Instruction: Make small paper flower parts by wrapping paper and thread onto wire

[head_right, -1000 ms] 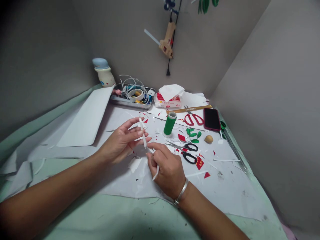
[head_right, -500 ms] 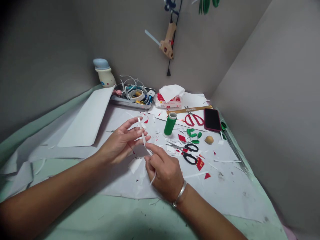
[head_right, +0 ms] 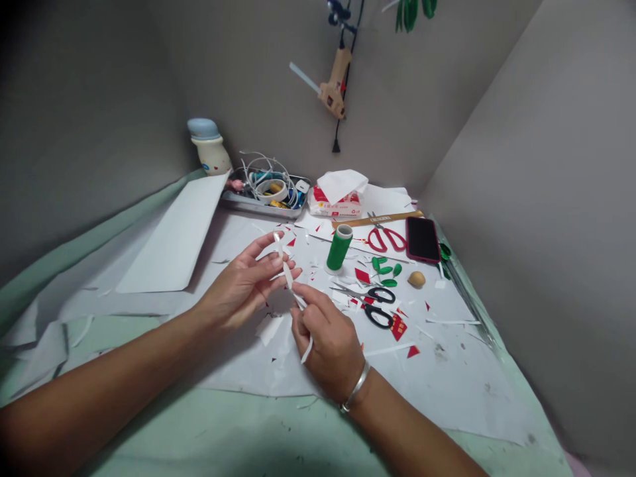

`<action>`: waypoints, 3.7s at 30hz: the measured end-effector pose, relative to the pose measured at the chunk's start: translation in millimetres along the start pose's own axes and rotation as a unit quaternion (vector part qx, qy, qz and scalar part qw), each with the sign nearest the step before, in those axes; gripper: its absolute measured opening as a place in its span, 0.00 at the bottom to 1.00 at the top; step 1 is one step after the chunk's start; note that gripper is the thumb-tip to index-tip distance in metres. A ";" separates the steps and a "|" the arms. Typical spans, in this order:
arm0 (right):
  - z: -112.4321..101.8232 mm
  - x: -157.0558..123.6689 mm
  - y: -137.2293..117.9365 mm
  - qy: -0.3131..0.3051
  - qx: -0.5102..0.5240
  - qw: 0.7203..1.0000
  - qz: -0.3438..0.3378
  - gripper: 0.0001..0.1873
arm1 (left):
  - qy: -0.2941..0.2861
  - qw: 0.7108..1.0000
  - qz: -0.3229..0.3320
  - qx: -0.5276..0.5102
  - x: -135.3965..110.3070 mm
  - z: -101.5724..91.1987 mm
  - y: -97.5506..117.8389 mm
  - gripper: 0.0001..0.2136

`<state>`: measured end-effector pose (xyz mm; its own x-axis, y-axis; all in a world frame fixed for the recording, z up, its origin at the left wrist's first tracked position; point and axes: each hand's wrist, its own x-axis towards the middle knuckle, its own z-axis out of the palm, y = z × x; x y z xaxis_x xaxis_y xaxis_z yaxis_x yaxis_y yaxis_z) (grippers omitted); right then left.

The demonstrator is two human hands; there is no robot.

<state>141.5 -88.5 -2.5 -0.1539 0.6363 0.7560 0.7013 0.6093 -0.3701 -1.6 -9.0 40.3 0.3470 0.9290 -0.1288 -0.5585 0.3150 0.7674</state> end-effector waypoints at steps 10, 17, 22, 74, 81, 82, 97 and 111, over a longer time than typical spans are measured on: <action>0.6 0.5 2.6 0.004 -0.015 1.000 0.004 0.15 | -0.029 1.000 -0.001 0.011 -1.2 -0.7 -1.1 0.25; 0.3 0.9 1.4 0.006 -0.012 1.000 0.006 0.14 | -0.034 0.999 -0.007 0.012 -1.4 -2.0 0.2 0.25; -0.2 -0.9 1.7 -0.015 -0.025 1.000 -0.008 0.12 | -0.028 0.999 -0.011 0.020 -1.7 -3.1 1.6 0.24; -47.2 37.7 15.9 -0.012 0.103 0.987 0.119 0.05 | -0.176 0.976 -0.130 0.022 -10.1 -5.6 -5.1 0.23; -48.0 37.7 19.1 -0.100 0.094 0.991 0.005 0.16 | -0.205 0.969 -0.137 0.018 -10.5 -5.0 -6.5 0.21; -48.0 37.8 19.4 -0.103 0.093 0.990 0.002 0.16 | -0.210 0.968 -0.137 0.021 -10.7 -4.7 -6.4 0.21; -56.1 38.9 4.5 -0.176 0.041 0.980 0.086 0.13 | -0.246 0.954 -0.130 0.111 -7.0 -12.4 -16.1 0.25; -55.9 39.2 5.1 -0.205 0.051 0.972 0.103 0.12 | -0.257 0.947 -0.151 0.121 -7.4 -13.7 -16.4 0.26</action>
<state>177.9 -86.9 55.5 -0.2965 0.8717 0.3901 0.6774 0.4799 -0.5575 -5.4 -18.4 20.1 0.8194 0.5661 -0.0902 -0.2078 0.4400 0.8737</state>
